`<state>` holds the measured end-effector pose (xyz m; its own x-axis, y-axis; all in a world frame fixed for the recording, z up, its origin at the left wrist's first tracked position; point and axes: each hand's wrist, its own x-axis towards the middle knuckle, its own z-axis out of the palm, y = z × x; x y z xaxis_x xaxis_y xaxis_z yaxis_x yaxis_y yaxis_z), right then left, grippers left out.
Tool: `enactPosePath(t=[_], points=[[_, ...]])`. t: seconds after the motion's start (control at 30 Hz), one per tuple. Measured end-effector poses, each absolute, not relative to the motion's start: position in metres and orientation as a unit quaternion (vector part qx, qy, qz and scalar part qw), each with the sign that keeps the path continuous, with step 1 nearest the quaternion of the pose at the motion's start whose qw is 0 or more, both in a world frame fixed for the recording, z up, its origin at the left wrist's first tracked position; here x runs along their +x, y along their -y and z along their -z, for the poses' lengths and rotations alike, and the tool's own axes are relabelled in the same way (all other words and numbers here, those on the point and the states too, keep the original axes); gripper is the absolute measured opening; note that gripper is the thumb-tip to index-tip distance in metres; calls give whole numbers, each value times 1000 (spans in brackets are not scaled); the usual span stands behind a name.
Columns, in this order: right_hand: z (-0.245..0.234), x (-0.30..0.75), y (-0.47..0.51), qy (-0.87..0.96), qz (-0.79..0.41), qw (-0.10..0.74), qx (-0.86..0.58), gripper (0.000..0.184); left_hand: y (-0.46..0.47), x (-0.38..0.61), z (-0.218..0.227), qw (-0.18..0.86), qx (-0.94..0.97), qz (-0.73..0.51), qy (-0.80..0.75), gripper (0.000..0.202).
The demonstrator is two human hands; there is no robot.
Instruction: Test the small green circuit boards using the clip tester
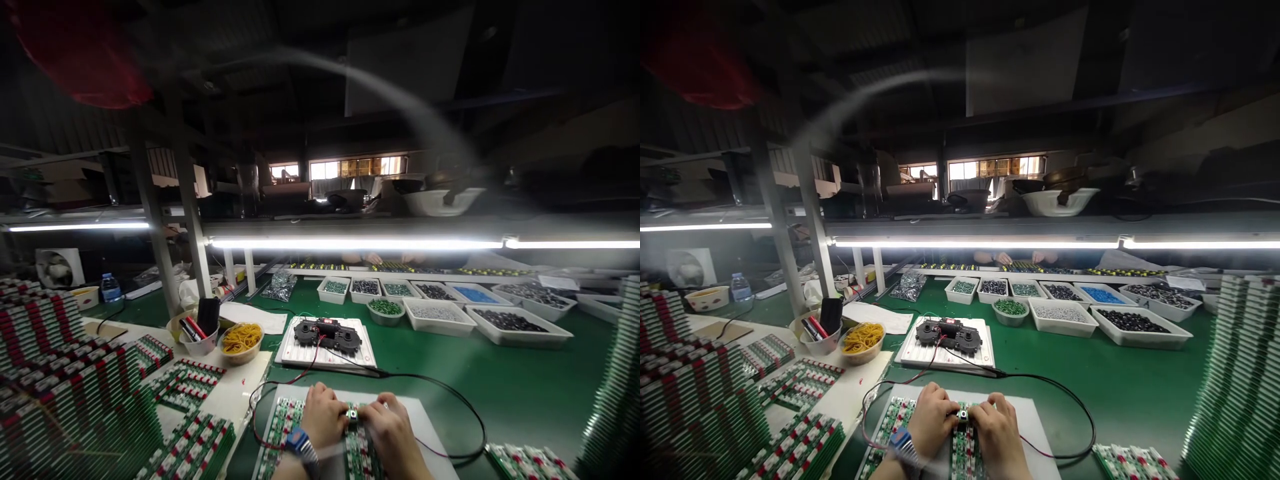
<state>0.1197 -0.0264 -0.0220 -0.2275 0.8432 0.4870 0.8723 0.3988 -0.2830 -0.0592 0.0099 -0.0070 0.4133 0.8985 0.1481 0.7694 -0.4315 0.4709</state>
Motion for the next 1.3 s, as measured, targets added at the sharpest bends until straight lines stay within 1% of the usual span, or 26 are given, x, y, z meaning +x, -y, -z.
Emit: enactPosePath(t=[0.2,0.3,0.4,0.53,0.73,0.9,1.1,1.2,1.3], points=[[28,124,19,784,15,301,-542,30,-10,-58,6,157,823,-206,-506,20],[29,124,19,790,13,295,-537,26,-10,-59,5,159,827,-200,-500,16],[29,122,21,787,14,292,-543,21,-10,-61,5,164,830,-195,-496,16],[26,118,23,783,5,283,-553,22,-11,-62,6,172,829,-192,-497,18],[18,115,25,773,-20,266,-575,27,-10,-58,6,168,819,-195,-513,21],[12,115,24,761,-17,254,-597,36,-4,-55,3,156,812,-214,-520,20],[18,128,24,789,-31,227,-571,35,7,-58,-6,150,816,-217,-514,19],[30,129,25,788,-9,230,-571,33,11,-61,-4,161,819,-208,-510,17],[44,131,26,785,42,258,-562,31,11,-64,3,179,820,-188,-511,20]])
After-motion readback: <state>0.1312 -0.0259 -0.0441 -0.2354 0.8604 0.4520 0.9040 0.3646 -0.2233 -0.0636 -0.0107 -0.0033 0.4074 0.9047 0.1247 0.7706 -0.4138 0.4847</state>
